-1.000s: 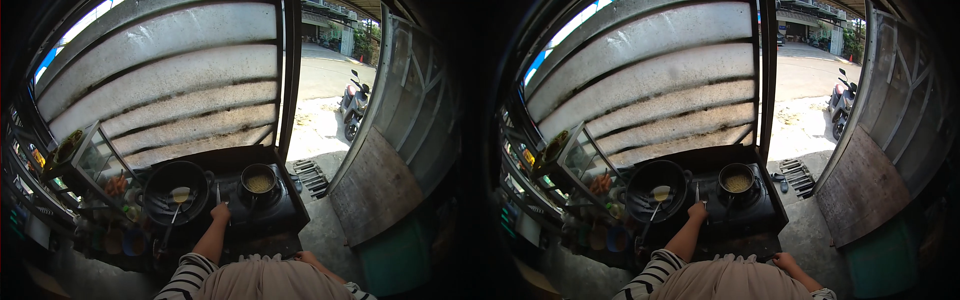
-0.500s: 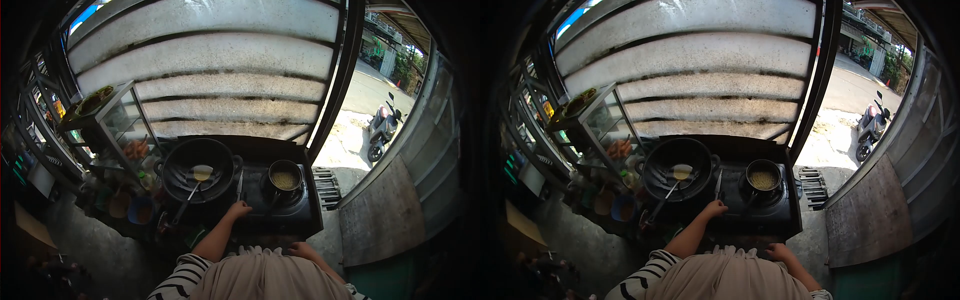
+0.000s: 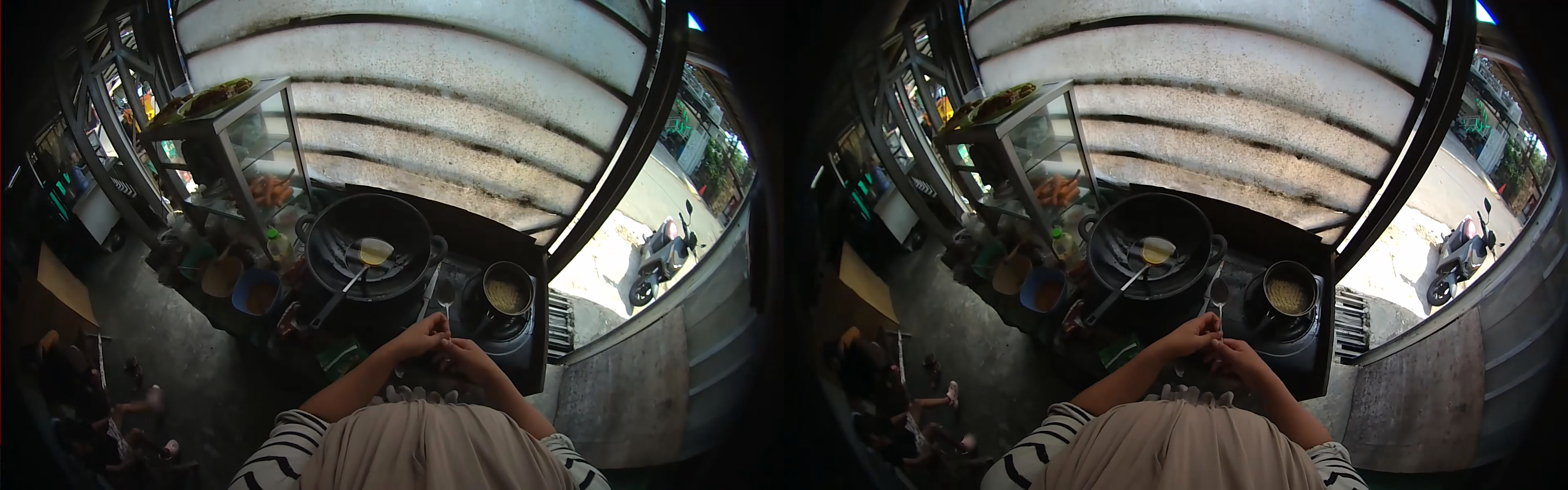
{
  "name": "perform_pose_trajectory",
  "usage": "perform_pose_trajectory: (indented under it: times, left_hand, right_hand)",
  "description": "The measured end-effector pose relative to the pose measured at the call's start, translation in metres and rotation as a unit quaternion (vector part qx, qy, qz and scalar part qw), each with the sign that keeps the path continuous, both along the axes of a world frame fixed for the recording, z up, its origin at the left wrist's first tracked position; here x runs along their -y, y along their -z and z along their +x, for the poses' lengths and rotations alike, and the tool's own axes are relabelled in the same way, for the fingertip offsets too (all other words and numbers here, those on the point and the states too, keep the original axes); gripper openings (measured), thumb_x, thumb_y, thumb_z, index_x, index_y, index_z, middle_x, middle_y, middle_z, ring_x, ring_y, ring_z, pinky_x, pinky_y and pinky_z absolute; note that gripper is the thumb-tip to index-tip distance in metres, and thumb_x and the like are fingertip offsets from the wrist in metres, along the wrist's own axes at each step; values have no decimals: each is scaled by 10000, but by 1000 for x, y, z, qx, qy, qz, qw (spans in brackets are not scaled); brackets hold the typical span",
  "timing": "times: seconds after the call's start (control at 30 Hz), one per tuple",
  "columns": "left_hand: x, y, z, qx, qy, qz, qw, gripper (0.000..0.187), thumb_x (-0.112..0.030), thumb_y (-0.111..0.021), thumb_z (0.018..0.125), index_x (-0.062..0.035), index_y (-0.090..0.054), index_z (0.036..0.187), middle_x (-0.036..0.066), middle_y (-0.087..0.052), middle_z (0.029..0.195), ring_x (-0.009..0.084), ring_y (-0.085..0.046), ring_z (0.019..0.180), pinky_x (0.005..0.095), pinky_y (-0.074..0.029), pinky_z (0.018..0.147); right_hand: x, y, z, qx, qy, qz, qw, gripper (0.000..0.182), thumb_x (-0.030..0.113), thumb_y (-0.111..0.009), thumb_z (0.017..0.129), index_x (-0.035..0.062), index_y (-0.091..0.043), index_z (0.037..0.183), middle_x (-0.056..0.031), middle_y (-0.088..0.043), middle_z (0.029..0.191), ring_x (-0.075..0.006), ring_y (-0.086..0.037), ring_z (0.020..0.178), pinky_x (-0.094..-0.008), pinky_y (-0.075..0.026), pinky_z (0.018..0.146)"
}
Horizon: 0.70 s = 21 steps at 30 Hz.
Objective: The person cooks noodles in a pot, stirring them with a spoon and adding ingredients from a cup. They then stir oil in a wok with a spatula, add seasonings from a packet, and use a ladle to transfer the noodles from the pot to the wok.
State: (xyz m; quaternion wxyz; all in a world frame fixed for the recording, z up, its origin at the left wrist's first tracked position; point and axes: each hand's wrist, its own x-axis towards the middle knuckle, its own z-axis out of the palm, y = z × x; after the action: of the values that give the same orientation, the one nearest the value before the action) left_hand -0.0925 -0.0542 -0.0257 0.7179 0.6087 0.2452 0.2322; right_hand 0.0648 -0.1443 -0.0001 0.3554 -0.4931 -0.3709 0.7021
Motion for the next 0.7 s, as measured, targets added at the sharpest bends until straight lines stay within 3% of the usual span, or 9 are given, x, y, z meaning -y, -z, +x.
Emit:
perform_pose_trajectory:
  times: [0.07, 0.13, 0.23, 0.33, 0.4, 0.43, 0.47, 0.53, 0.7]
  left_hand:
    - [-2, 2, -6, -15, -43, 35, 998, 197, -169, -633, 860, -74, -474, 928, 3, -536, 816, 74, -495, 708, 232, -418, 643]
    - [3, -3, -17, -124, -30, 95, 987, 155, -158, -616, 887, -79, -502, 954, 2, -549, 888, 77, -526, 810, 220, -445, 730]
    - [13, 6, -25, -64, -48, 71, 994, 234, -251, -658, 859, -66, -556, 957, 18, -585, 885, 76, -531, 751, 234, -434, 670]
    - [21, -5, -47, -89, -15, -6, 996, 268, -252, -637, 877, -58, -560, 1045, 27, -604, 943, 84, -550, 809, 237, -444, 715]
    - [19, 5, -68, -96, -20, -29, 995, 260, -246, -619, 888, -62, -551, 1058, 27, -606, 965, 91, -548, 844, 246, -445, 753]
    - [19, 11, -81, -102, -35, -51, 993, 252, -241, -601, 899, -65, -542, 1071, 27, -609, 988, 98, -547, 879, 255, -447, 790]
    - [19, 15, -93, -105, -31, -50, 993, 252, -241, -601, 899, -65, -542, 1071, 27, -609, 988, 98, -547, 879, 255, -447, 790]
    - [20, 21, -117, -126, -104, -78, 983, 248, -239, -596, 901, -65, -542, 1069, 31, -613, 995, 107, -555, 897, 265, -443, 805]
    - [19, 45, -163, -194, -167, -60, 965, 249, -218, -574, 919, -41, -531, 1089, 51, -608, 1016, 131, -579, 970, 273, -454, 804]
  right_hand:
    - [-4, 2, 1, 7, -12, 2, 1000, 355, 368, -499, 955, 34, -604, 1017, -25, -633, 790, -91, -576, 663, -210, -451, 648]
    - [1, 6, 2, 20, -26, 2, 999, 351, 353, -496, 957, 27, -621, 992, -17, -622, 732, -90, -568, 624, -211, -448, 638]
    - [4, 7, 15, 63, 11, 31, 997, 346, 326, -484, 966, 19, -636, 1016, -13, -603, 694, -85, -576, 592, -201, -421, 564]
    - [5, -6, 56, 118, 100, 52, 987, 322, 294, -479, 971, 26, -641, 1046, 14, -562, 630, -51, -547, 570, -202, -403, 527]
    - [0, 9, 105, 245, 164, 131, 947, 270, 270, -509, 949, 60, -647, 1048, -44, -597, 617, -138, -600, 567, -275, -435, 529]
    - [3, 7, 124, 404, 202, 206, 868, 250, 265, -524, 930, 80, -653, 1037, -86, -620, 656, -212, -622, 613, -330, -455, 554]
    - [6, 4, 140, 549, 230, 272, 756, 231, 261, -540, 910, 101, -660, 1026, -129, -643, 695, -286, -644, 659, -384, -474, 580]
    - [10, -15, 162, 692, 214, 191, 662, 224, 271, -558, 875, 130, -671, 1007, -159, -652, 806, -365, -626, 777, -454, -487, 658]
    - [-7, -21, 184, 684, 255, 188, 658, 222, 303, -595, 851, 118, -710, 895, -145, -665, 784, -334, -645, 749, -423, -503, 654]
